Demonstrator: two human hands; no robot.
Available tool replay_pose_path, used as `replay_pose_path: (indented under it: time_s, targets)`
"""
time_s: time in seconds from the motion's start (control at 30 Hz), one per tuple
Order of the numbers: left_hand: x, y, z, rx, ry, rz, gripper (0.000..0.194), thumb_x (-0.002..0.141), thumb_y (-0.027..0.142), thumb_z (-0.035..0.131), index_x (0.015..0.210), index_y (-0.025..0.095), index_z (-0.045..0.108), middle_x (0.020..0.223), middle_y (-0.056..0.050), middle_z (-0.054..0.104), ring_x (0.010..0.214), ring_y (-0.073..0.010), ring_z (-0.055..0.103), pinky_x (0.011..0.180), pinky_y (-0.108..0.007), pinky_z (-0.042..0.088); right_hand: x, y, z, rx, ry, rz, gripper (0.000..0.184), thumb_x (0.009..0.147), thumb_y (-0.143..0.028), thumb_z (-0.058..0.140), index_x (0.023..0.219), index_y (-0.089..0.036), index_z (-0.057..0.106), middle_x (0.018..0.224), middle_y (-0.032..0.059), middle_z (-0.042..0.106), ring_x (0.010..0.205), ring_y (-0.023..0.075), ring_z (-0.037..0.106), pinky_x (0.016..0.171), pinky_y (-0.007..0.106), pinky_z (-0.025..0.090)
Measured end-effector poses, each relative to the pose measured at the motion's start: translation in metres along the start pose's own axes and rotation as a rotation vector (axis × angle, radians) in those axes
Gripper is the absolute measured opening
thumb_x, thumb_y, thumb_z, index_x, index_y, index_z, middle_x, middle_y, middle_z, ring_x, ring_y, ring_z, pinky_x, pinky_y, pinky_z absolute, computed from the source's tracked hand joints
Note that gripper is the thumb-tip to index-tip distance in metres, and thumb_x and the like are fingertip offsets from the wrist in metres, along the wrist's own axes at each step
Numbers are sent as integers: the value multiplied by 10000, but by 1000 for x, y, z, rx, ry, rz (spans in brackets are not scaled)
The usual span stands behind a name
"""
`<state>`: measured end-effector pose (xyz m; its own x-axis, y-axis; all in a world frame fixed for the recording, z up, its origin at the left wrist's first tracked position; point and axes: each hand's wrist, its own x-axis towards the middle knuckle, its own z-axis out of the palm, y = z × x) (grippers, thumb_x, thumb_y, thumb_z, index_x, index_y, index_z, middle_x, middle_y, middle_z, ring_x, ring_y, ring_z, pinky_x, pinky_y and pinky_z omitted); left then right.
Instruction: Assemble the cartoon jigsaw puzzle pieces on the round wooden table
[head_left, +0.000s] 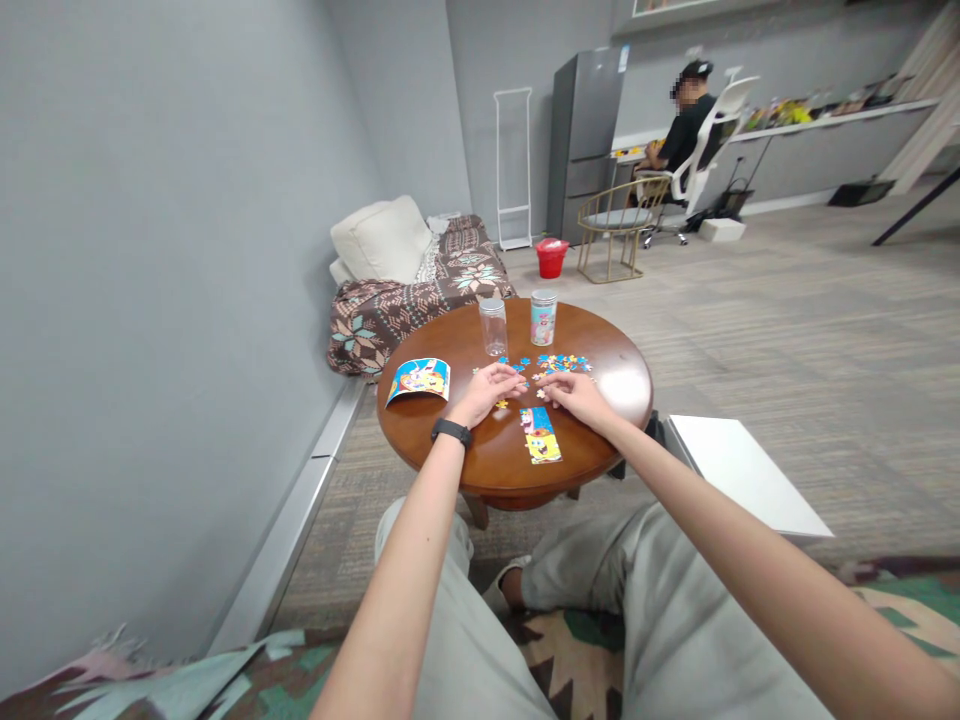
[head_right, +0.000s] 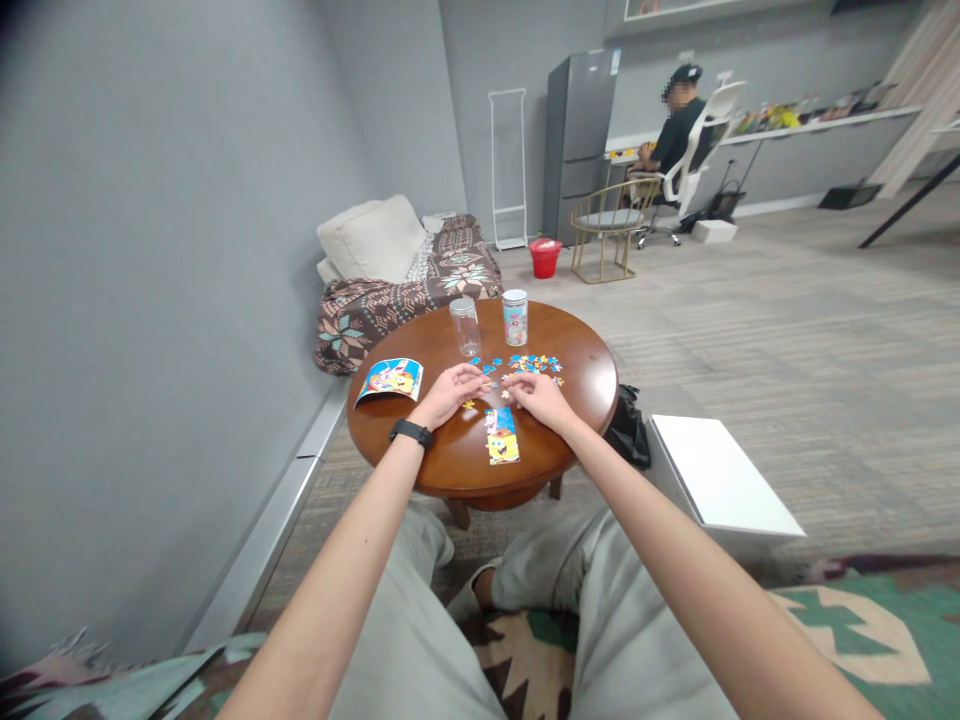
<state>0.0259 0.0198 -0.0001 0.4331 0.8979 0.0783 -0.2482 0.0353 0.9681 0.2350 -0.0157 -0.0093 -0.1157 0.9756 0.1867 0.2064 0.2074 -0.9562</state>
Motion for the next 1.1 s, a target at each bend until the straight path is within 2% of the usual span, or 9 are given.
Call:
replay_pose_path:
  time_s: [0.13, 0.3, 0.5, 0.67, 0.83, 0.97, 1.1]
  targets:
    - [1, -2, 0, 2, 15, 49, 519, 542, 379, 942, 844, 141, 592, 942, -27, 690, 798, -148, 715, 775, -289, 553, 0, 0, 2, 42, -6, 24, 173, 713, -342, 739, 813, -205, 707, 684, 31, 736, 576, 169, 653, 607, 309, 553]
    - [-2, 1, 1, 63, 1, 5, 466, 599, 425, 908, 793, 145, 590, 740, 11, 651, 690, -119, 679, 697, -252, 532, 1, 0, 3, 68, -9, 29, 230, 686, -384, 748, 759, -209, 619, 719, 37, 742, 604, 169, 671, 598, 297, 541]
    - [-4, 5, 3, 32, 6, -1, 506, 564, 392, 927, 898, 155, 631, 771, 13, 671, 661, -109, 670, 685, -250, 525, 1, 3, 3, 75, 0, 25, 358, 662, -475, 754, 738, -233, 502, 735, 30, 718, 641, 176, 668, 564, 273, 483]
    - [-1, 3, 2, 32, 20, 4, 408, 556, 361, 928, 776, 142, 663, 780, -7, 697, 733, -115, 667, 761, -256, 518, 0, 2, 1, -82, 44, -48, 273, 691, -448, 725, 720, -225, 571, 574, -33, 602, 547, 152, 562, 585, 293, 469]
    - [2, -2, 0, 16, 33, -8, 430, 565, 455, 907, 781, 136, 716, 789, -36, 722, 756, -128, 661, 809, -282, 516, 0, 0, 1, -57, 24, -37, 272, 731, -476, 687, 743, -210, 630, 649, 11, 677, 574, 165, 596, 626, 316, 506]
    - [2, -4, -2, 76, 37, 27, 424, 525, 372, 933, 807, 143, 714, 807, -17, 715, 752, -115, 650, 797, -274, 502, 0, 0, 1, -73, 37, -45, 276, 724, -475, 702, 772, -206, 669, 666, 22, 690, 617, 186, 621, 648, 329, 510]
    - [1, -3, -1, 92, 20, 61, 422, 517, 330, 942, 779, 150, 665, 736, 31, 670, 678, -85, 615, 727, -245, 492, 0, 1, 1, -58, 17, -33, 276, 694, -467, 731, 741, -207, 655, 642, 16, 673, 605, 185, 613, 625, 321, 495]
